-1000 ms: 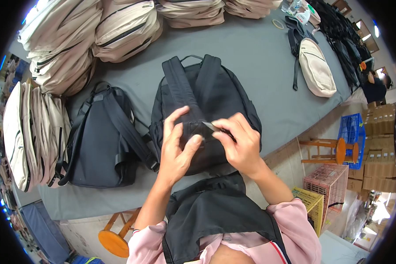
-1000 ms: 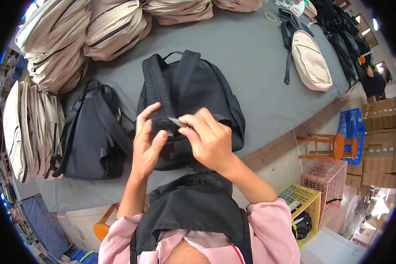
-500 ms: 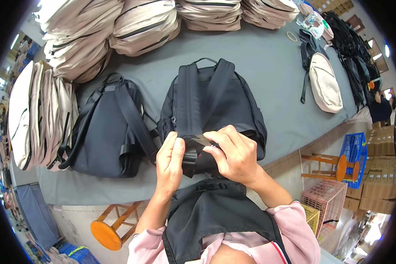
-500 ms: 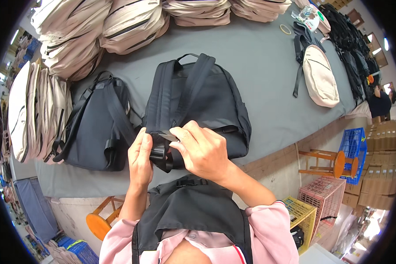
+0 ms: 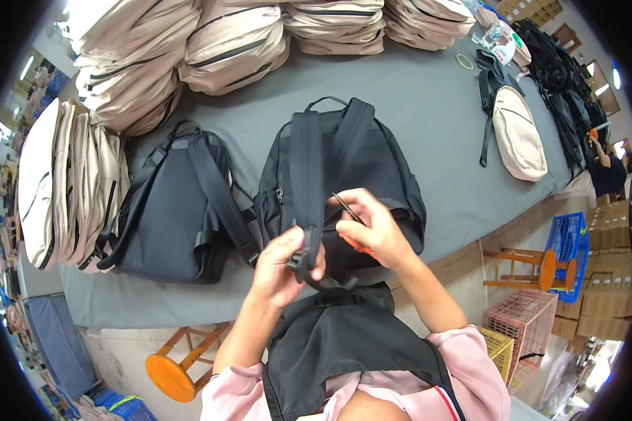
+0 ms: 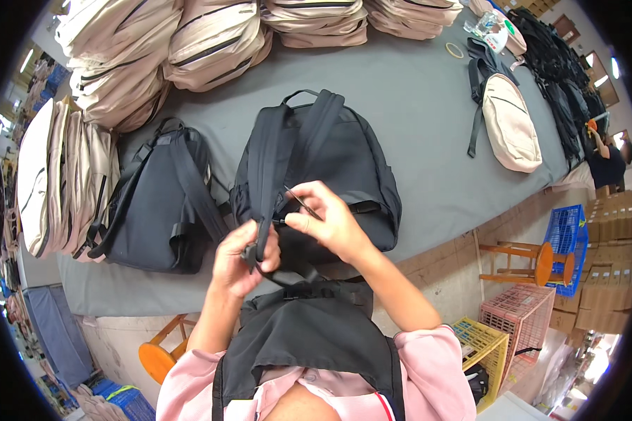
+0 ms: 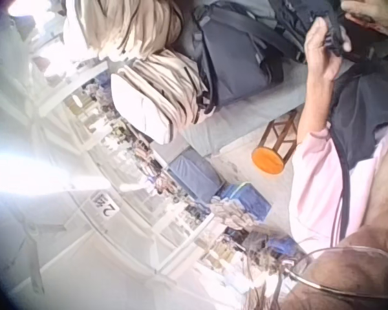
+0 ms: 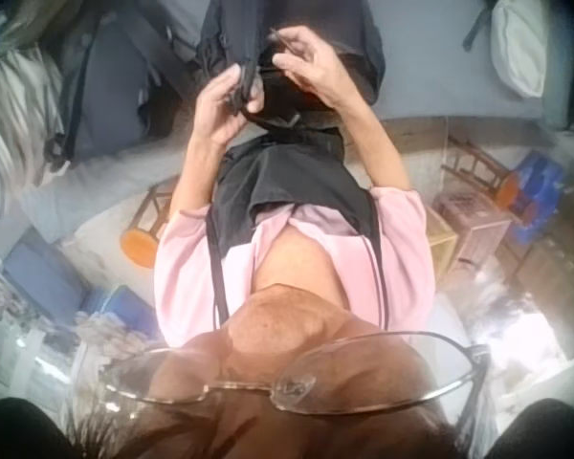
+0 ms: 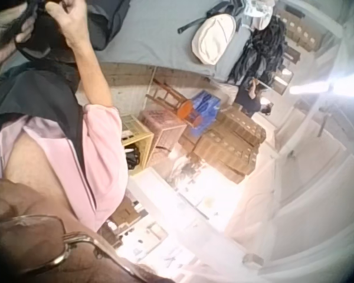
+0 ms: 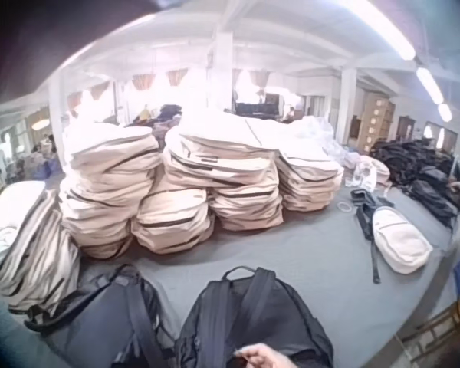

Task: The person uses a pair of scissors to trim excess fabric and threads from the straps and seams of a black backpack. They rotate the backpack to access different areas, including the shoulder straps and the top handle, ensuring a clean finish. The person then moves the finished backpack aside and picks up another one to repeat the process.

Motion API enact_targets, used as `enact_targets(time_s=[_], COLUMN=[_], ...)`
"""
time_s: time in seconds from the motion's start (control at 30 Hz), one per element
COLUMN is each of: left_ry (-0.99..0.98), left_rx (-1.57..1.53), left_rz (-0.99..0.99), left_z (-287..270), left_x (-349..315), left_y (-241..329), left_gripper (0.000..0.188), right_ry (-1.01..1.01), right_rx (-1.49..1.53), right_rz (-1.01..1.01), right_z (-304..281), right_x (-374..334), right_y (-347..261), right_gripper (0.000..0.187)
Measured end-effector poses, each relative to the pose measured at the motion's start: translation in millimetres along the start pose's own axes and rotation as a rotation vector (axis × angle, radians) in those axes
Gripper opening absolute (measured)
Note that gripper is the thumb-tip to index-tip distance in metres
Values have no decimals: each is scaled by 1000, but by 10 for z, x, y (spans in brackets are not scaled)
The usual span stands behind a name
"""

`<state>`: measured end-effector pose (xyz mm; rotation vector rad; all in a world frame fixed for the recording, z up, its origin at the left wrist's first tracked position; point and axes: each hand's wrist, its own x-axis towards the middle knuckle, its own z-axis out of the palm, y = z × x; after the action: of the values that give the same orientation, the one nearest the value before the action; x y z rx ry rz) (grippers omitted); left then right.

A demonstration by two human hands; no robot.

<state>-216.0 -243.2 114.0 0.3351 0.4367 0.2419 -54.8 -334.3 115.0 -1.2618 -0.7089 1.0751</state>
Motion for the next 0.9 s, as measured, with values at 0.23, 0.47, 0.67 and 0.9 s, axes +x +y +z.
enact_targets(time_s=[0.23, 0.47, 0.67, 0.9], left_ry=[-23, 133, 22, -46], left_rx=[-39, 1184, 1755, 1273], left_rz=[-229, 336, 1174, 689], left_z=[-283, 45, 124, 52], left_x=[-100, -287, -19, 67], left_y=[-306, -228, -113, -6], left_gripper=[31, 37, 24, 42], right_ry=[-197, 192, 109, 387], right_rx=[506, 293, 50, -3], right_rz=[454, -34, -84, -185], right_z=[67, 390, 250, 72], right_x=[100, 39, 141, -56], right_y=[206, 203, 63, 36], right_gripper=[30, 46, 34, 16])
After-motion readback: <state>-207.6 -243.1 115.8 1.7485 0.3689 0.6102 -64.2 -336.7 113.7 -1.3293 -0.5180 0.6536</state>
